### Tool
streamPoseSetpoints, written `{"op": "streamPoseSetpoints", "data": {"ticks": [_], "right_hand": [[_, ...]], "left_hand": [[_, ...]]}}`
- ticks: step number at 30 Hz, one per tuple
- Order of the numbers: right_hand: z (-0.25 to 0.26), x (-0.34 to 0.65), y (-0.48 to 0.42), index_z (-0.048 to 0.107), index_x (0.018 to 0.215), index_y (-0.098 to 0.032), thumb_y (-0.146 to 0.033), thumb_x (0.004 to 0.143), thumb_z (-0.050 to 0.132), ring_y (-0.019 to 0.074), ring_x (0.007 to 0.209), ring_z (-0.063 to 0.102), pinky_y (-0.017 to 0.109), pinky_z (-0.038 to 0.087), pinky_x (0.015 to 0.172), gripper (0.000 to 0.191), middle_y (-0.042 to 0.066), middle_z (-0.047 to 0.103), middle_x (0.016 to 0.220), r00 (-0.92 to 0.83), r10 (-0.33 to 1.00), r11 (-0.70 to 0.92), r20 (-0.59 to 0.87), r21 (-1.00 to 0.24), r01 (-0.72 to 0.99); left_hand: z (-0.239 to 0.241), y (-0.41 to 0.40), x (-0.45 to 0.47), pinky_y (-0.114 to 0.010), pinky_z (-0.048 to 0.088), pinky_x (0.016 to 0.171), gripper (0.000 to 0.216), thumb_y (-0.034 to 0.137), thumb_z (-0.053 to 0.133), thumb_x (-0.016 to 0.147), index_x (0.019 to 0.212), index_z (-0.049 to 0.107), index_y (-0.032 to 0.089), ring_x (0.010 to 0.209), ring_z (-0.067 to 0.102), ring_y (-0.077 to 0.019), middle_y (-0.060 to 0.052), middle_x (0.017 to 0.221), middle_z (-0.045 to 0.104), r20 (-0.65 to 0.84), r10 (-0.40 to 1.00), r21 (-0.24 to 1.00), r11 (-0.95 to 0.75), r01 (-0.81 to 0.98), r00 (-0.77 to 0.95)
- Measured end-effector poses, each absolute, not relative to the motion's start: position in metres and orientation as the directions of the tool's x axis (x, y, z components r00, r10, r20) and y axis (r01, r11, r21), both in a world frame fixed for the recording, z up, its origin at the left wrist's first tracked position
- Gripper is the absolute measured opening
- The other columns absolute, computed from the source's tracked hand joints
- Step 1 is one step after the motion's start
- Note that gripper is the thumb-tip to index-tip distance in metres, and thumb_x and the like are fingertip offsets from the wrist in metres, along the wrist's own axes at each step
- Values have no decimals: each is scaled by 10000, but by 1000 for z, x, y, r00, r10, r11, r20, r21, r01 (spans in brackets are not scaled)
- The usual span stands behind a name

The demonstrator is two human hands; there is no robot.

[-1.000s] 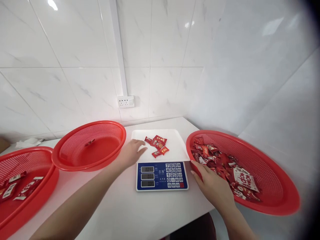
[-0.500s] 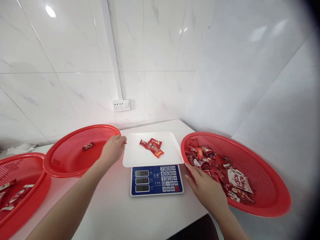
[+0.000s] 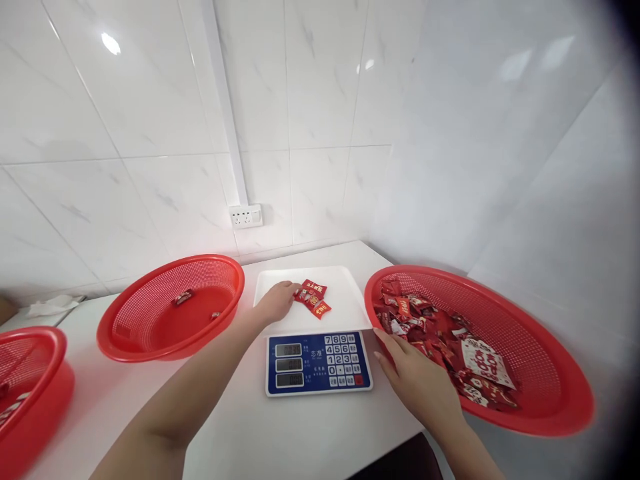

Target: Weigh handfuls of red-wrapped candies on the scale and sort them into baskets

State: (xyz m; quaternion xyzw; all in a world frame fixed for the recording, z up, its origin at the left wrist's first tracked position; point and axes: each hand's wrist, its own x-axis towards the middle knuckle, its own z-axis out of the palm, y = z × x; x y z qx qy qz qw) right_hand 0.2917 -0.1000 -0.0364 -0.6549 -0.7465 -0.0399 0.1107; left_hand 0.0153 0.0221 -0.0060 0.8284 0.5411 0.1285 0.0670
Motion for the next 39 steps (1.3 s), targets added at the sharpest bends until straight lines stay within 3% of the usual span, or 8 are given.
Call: {"op": "streamPoseSetpoints", "data": {"ticks": [5, 10, 15, 20, 24, 28, 33, 39], "right_hand": [[-38, 293, -100, 494, 1269, -268, -310, 909, 324, 221, 948, 631, 309, 519, 614, 400, 67, 612, 1185, -131, 964, 150, 233, -67, 986], [-39, 293, -99, 504, 1259, -257, -348, 910, 316, 238, 949, 630, 332, 520, 629, 407, 73, 600, 1204, -122, 964, 146, 236, -85, 986], [-40, 296, -96, 501, 1262, -253, -366, 902, 310, 254, 966, 622, 365, 528, 633, 422, 76, 585, 1221, -93, 971, 127, 221, -146, 981], [-33, 282, -83, 544, 1220, -199, -339, 868, 380, 284, 1207, 455, 448, 448, 910, 413, 125, 493, 1318, -163, 911, 249, 380, -190, 950], [-23, 246, -62, 497, 1269, -214, -344, 882, 388, 237, 1222, 442, 408, 409, 973, 423, 91, 485, 1336, -329, 901, 410, 282, -307, 859], [-21, 212, -34, 503, 1271, -203, -248, 873, 398, 229, 1243, 408, 371, 393, 978, 414, 88, 475, 1341, -365, 912, 408, 187, -313, 858], [-21, 197, -12, 538, 1233, -195, -206, 859, 410, 224, 1139, 491, 331, 406, 917, 396, 81, 548, 1249, -402, 908, 419, 119, -294, 859], [-1, 194, -1, 611, 1096, -165, -192, 879, 383, 214, 939, 593, 301, 427, 790, 315, 94, 643, 1066, -306, 949, 316, 81, -281, 906]], "left_hand": [[1, 11, -15, -288, 474, 751, 345, 130, 322, 867, 1120, 547, 195, 873, 613, -172, -74, 1057, 582, 158, 966, 298, -243, 923, 204], [2, -4, -30, -303, 465, 798, 336, 369, 486, 828, 1121, 567, 225, 985, 580, -211, -57, 1087, 601, 107, 974, 327, -223, 918, 199], [-9, -6, -8, -268, 475, 729, 260, 219, 499, 804, 1034, 619, 240, 854, 609, -172, -28, 980, 628, 101, 952, 344, -306, 888, 289], [-1, -5, -9, -275, 451, 810, 234, 162, 446, 840, 999, 610, 213, 951, 572, -181, -44, 998, 617, 212, 949, 339, -294, 894, 232], [16, -8, -46, -319, 430, 851, 261, 181, 387, 874, 1041, 586, 190, 1037, 531, -220, -79, 1069, 603, 270, 962, 322, -138, 937, 49], [18, -23, -83, -359, 425, 851, 320, 324, 369, 894, 1094, 563, 165, 1107, 497, -274, -114, 1123, 602, 244, 962, 321, 37, 946, -120], [3, -52, -88, -325, 463, 706, 409, 452, 351, 885, 1200, 486, 229, 963, 596, -253, -82, 1119, 631, 128, 985, 308, 73, 949, -118], [-5, -65, -86, -341, 448, 708, 413, 335, 318, 904, 1288, 404, 208, 991, 587, -263, -123, 1186, 598, 75, 993, 278, 71, 958, -96]]}}
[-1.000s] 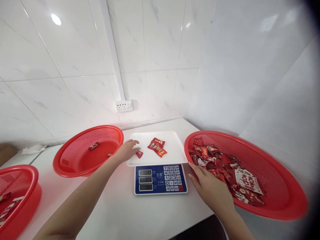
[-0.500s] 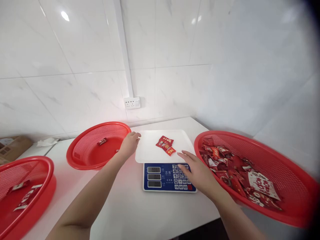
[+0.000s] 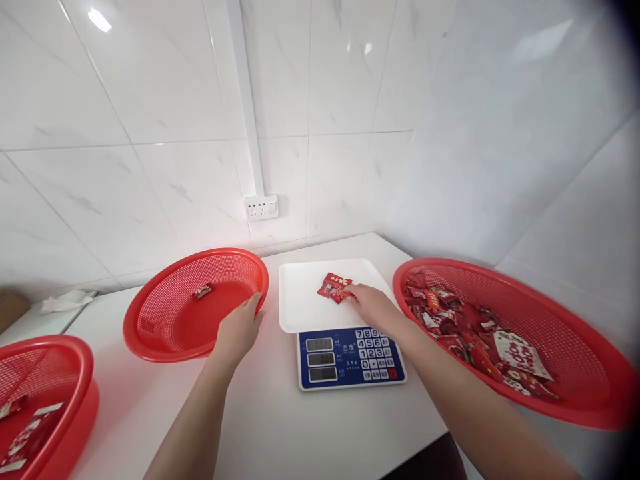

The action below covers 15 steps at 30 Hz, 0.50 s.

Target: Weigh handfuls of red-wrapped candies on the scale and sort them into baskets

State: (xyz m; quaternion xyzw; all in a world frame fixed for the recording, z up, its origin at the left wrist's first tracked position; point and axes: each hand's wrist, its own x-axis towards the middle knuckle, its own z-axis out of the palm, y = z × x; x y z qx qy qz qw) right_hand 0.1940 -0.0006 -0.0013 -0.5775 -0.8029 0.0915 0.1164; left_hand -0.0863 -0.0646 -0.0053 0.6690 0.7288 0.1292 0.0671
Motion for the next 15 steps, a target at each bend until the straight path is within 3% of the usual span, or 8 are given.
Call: {"op": "streamPoseSetpoints", "data": {"ticks": [2, 5, 7, 9, 12, 15], "right_hand": [[13, 182, 6, 646, 996, -160, -159, 872, 367, 211, 879, 611, 303, 437, 757, 305, 81, 675, 962, -286, 953, 304, 103, -334, 892], [40, 144, 18, 664, 932, -177, -192, 880, 379, 182, 833, 630, 288, 466, 746, 290, 52, 689, 909, -381, 913, 390, 142, -571, 723], [56, 115, 27, 601, 1114, -180, -283, 897, 409, 162, 895, 630, 273, 488, 774, 308, 65, 651, 1089, -480, 863, 418, 158, -756, 504], [67, 95, 37, 464, 1286, -184, -332, 895, 437, 160, 969, 611, 285, 496, 799, 418, 92, 568, 1242, -540, 823, 432, 177, -812, 392], [69, 99, 46, 440, 1307, -180, -290, 871, 487, 178, 1050, 571, 324, 452, 888, 453, 101, 561, 1252, -576, 801, 522, 163, -661, 539], [55, 128, 45, 524, 1237, -176, -221, 814, 535, 233, 1091, 545, 354, 417, 914, 425, 103, 582, 1224, -541, 840, 502, -38, -322, 803]], "left_hand": [[-5, -65, -88, -328, 446, 709, 405, 292, 318, 903, 1291, 399, 211, 986, 591, -252, -114, 1182, 603, 66, 995, 284, 51, 957, -72], [-4, -68, -88, -306, 446, 688, 395, 266, 332, 899, 1285, 398, 217, 963, 605, -239, -102, 1149, 622, 56, 998, 294, 20, 956, -39], [-5, -70, -88, -295, 444, 674, 387, 259, 336, 900, 1280, 396, 219, 948, 614, -233, -98, 1115, 638, 52, 999, 299, 1, 954, -17], [-6, -72, -87, -287, 443, 666, 379, 255, 335, 903, 1275, 399, 219, 932, 621, -228, -93, 1082, 651, 49, 999, 305, -21, 952, 6], [-6, -76, -86, -290, 449, 677, 381, 256, 336, 905, 1278, 402, 211, 935, 622, -228, -97, 1089, 650, 43, 999, 310, -45, 950, 34], [-2, -79, -87, -288, 454, 687, 385, 261, 340, 905, 1281, 407, 216, 964, 617, -230, -97, 1121, 641, 8, 999, 335, -47, 941, 47]]}}
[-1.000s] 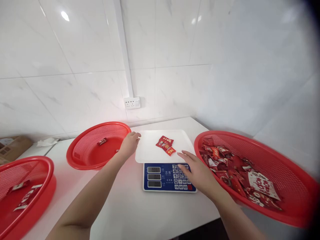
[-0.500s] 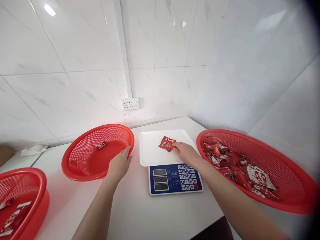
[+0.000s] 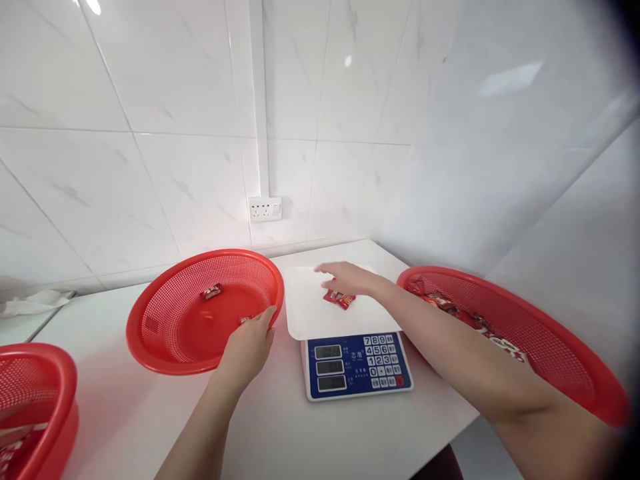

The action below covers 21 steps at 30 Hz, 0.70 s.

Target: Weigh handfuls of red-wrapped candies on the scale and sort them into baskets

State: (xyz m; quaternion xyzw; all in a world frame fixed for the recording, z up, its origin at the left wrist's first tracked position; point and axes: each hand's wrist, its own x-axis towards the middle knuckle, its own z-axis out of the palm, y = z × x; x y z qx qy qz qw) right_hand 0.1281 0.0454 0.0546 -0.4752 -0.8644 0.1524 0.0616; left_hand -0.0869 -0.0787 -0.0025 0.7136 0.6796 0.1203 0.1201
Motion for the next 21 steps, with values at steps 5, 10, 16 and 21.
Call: {"op": "streamPoseSetpoints", "data": {"ticks": [5, 10, 16, 21], "right_hand": [[18, 157, 34, 564, 1186, -177, -215, 808, 512, 264, 1100, 522, 343, 423, 859, 383, 104, 581, 1207, -535, 837, 532, -114, -62, 845], [3, 148, 34, 628, 1014, -152, -229, 888, 426, 251, 1020, 550, 344, 405, 842, 250, 123, 636, 1048, -530, 848, 530, 26, -14, 848], [37, 103, 40, 583, 1087, -180, -348, 953, 261, 184, 907, 606, 286, 462, 730, 387, 67, 662, 1014, -525, 844, 526, 112, -363, 769], [68, 92, 37, 353, 1360, -211, -389, 909, 383, 177, 1078, 552, 286, 464, 826, 486, 85, 523, 1299, -626, 773, 547, 106, -612, 572]], "left_hand": [[1, -80, -88, -285, 451, 684, 376, 249, 328, 904, 1268, 420, 219, 951, 622, -225, -87, 1112, 645, 14, 997, 362, -78, 929, 78], [-3, -81, -89, -288, 445, 694, 403, 262, 330, 903, 1299, 393, 220, 972, 611, -226, -98, 1138, 629, 14, 997, 357, -81, 931, 81], [-5, -81, -89, -288, 434, 675, 427, 263, 341, 893, 1315, 374, 209, 975, 598, -235, -100, 1138, 622, 23, 995, 313, -101, 944, 99], [-3, -83, -90, -299, 435, 654, 456, 275, 340, 893, 1345, 333, 210, 967, 597, -247, -112, 1142, 616, -8, 994, 294, -106, 950, 113]]}}
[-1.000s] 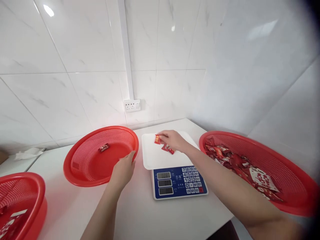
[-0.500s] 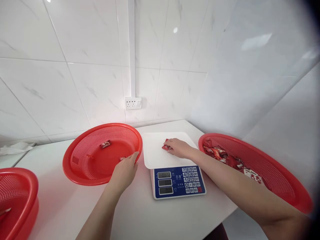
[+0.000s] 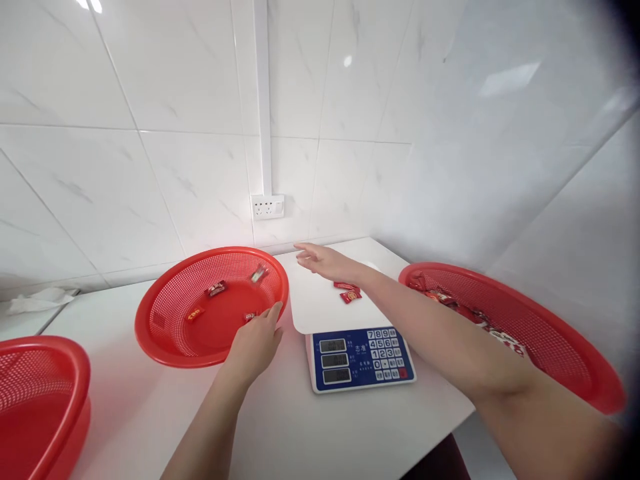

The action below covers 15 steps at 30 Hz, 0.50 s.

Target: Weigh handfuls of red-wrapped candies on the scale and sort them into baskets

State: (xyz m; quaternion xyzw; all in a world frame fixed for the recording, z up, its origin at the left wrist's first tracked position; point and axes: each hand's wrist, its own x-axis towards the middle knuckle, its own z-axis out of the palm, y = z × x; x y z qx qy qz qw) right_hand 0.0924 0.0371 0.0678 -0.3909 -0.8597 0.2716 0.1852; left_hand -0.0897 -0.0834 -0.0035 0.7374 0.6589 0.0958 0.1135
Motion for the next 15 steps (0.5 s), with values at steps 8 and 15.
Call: {"op": "streamPoseSetpoints", "data": {"ticks": [8, 15], "right_hand": [[23, 157, 20, 650, 989, -187, -128, 750, 547, 311, 969, 599, 404, 467, 741, 267, 114, 640, 1095, -438, 872, 452, -219, 19, 892], [46, 115, 20, 470, 1252, -182, -269, 873, 445, 163, 888, 628, 279, 483, 750, 389, 94, 642, 1103, -519, 854, 462, -21, -425, 778]], "left_hand": [[-3, -85, -96, -286, 424, 643, 470, 251, 326, 889, 1357, 320, 210, 947, 607, -244, -119, 1135, 619, -34, 990, 299, -122, 946, 139], [-4, -84, -92, -278, 434, 648, 481, 230, 342, 890, 1368, 302, 202, 980, 607, -241, -123, 1162, 614, -33, 990, 258, -122, 958, 135]]}}
